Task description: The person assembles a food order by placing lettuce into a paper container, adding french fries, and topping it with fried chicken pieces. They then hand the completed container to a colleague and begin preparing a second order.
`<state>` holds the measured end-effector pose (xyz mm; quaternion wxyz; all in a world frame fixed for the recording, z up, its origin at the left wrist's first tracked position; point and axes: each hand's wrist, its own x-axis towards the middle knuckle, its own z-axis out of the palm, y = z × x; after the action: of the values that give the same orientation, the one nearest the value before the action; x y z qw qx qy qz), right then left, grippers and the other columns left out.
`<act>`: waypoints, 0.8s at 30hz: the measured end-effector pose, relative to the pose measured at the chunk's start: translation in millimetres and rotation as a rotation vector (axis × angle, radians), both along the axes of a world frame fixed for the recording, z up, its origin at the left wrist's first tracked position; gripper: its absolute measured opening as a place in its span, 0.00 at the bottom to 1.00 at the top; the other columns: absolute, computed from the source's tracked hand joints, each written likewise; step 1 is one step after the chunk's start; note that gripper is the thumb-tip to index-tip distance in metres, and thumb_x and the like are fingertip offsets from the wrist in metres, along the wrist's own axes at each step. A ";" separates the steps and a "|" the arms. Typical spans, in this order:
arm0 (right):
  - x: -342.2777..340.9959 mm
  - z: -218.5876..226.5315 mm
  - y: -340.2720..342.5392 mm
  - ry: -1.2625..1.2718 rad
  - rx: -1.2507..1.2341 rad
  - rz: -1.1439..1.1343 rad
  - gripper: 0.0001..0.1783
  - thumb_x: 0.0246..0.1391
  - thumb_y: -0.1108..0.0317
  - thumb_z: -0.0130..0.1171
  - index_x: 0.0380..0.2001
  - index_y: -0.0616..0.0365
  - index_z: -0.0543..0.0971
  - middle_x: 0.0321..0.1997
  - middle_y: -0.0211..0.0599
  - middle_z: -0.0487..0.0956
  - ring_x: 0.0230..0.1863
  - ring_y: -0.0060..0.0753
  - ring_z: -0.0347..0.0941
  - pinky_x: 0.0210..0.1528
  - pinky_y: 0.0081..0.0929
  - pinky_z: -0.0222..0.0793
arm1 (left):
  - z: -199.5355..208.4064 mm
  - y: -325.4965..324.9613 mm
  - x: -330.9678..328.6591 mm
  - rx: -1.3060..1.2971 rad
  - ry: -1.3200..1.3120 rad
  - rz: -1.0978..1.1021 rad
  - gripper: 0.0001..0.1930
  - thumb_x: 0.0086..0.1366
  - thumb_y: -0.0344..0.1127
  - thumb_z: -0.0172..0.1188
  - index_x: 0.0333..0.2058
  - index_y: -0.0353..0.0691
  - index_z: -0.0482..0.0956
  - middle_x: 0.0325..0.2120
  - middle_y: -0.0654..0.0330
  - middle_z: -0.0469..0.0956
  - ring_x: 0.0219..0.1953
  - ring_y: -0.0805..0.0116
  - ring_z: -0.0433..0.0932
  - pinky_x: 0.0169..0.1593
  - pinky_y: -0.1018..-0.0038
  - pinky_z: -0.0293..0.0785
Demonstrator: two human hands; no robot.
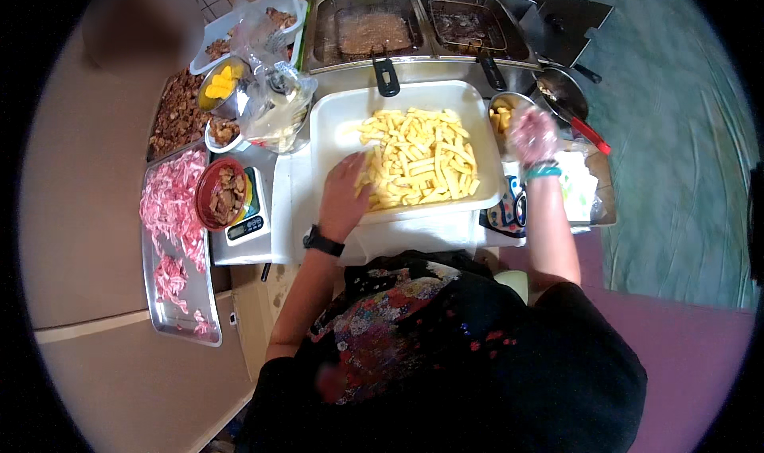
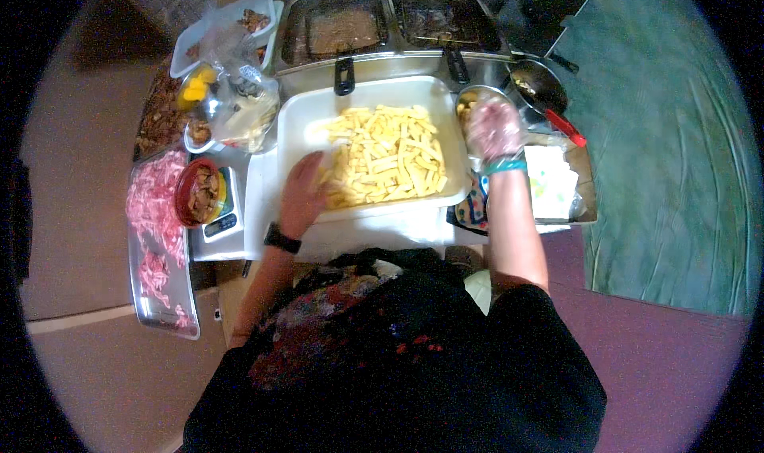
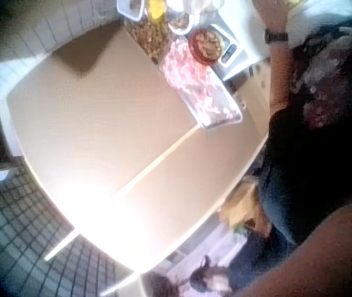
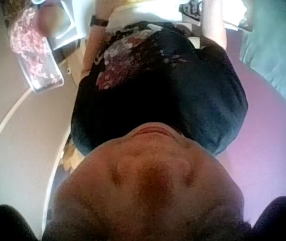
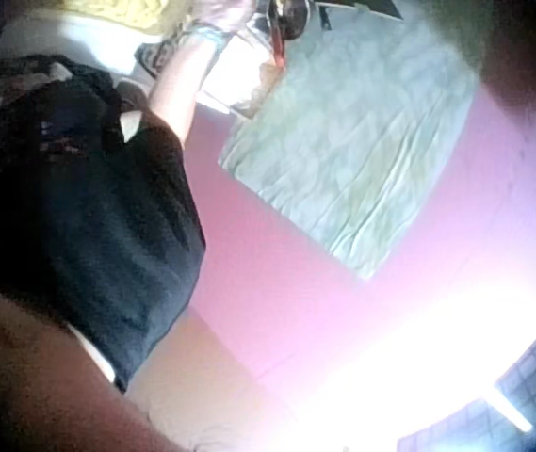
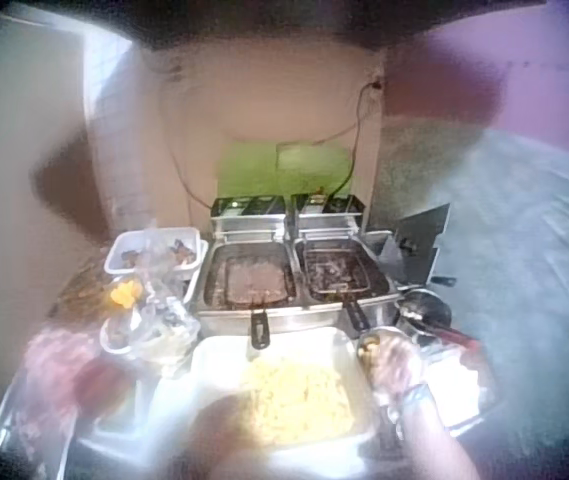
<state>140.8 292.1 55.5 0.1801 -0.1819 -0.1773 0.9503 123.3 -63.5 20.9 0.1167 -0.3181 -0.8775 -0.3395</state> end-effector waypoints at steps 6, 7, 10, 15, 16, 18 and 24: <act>-39.8 9.0 129.5 -0.402 0.305 -0.077 0.08 0.54 0.70 0.44 0.23 0.58 0.68 0.17 0.30 0.69 0.14 0.21 0.63 0.15 0.11 0.62 | -22.1 -41.2 -1.6 0.027 -0.028 0.144 0.21 0.52 0.28 0.53 0.47 0.35 0.66 0.45 0.48 0.68 0.49 0.52 0.65 0.52 0.65 0.60; -44.5 11.3 136.1 -0.465 0.311 -0.138 0.09 0.53 0.69 0.43 0.21 0.57 0.69 0.16 0.29 0.69 0.14 0.20 0.63 0.13 0.11 0.59 | -27.5 -45.3 -3.4 0.032 0.005 0.168 0.20 0.52 0.28 0.53 0.46 0.34 0.66 0.45 0.48 0.68 0.49 0.52 0.65 0.52 0.65 0.60; -42.5 0.9 143.1 -0.438 0.472 -0.140 0.12 0.53 0.66 0.40 0.18 0.52 0.67 0.15 0.26 0.67 0.13 0.19 0.60 0.12 0.14 0.53 | -33.4 -56.4 -1.2 0.103 -0.086 0.234 0.20 0.54 0.27 0.51 0.47 0.33 0.66 0.45 0.48 0.68 0.49 0.52 0.64 0.53 0.66 0.59; -20.0 -21.7 56.9 -0.315 0.627 -0.111 0.09 0.48 0.65 0.47 0.17 0.50 0.68 0.14 0.24 0.66 0.13 0.19 0.59 0.14 0.16 0.53 | -60.6 -70.1 9.6 0.277 -0.158 0.328 0.18 0.57 0.32 0.48 0.46 0.31 0.66 0.44 0.47 0.68 0.48 0.54 0.65 0.52 0.67 0.59; -13.3 -26.4 28.5 -0.238 0.723 -0.088 0.07 0.48 0.65 0.49 0.19 0.51 0.70 0.16 0.25 0.69 0.15 0.19 0.61 0.16 0.15 0.56 | -64.5 -72.9 10.4 0.282 -0.189 0.315 0.17 0.59 0.33 0.47 0.46 0.31 0.67 0.44 0.47 0.68 0.48 0.54 0.65 0.52 0.67 0.60; 0.9 -35.3 -15.6 -0.191 0.939 0.022 0.05 0.49 0.65 0.53 0.25 0.53 0.73 0.22 0.26 0.72 0.21 0.18 0.66 0.20 0.15 0.61 | -60.9 -68.2 11.9 0.338 -0.271 0.341 0.17 0.60 0.34 0.45 0.45 0.31 0.68 0.42 0.47 0.69 0.47 0.55 0.67 0.51 0.68 0.61; 4.4 -49.2 -99.3 -0.167 1.640 0.293 0.10 0.51 0.66 0.52 0.34 0.61 0.75 0.31 0.32 0.76 0.30 0.24 0.71 0.34 0.18 0.66 | -144.4 -94.2 -12.3 0.363 -0.355 0.363 0.14 0.61 0.34 0.42 0.39 0.32 0.72 0.38 0.49 0.72 0.40 0.54 0.70 0.46 0.66 0.65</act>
<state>145.2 192.7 6.3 0.1163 -0.0381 -0.8471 0.5172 111.0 -157.6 -123.5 0.0754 -0.0659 -0.8517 -0.5143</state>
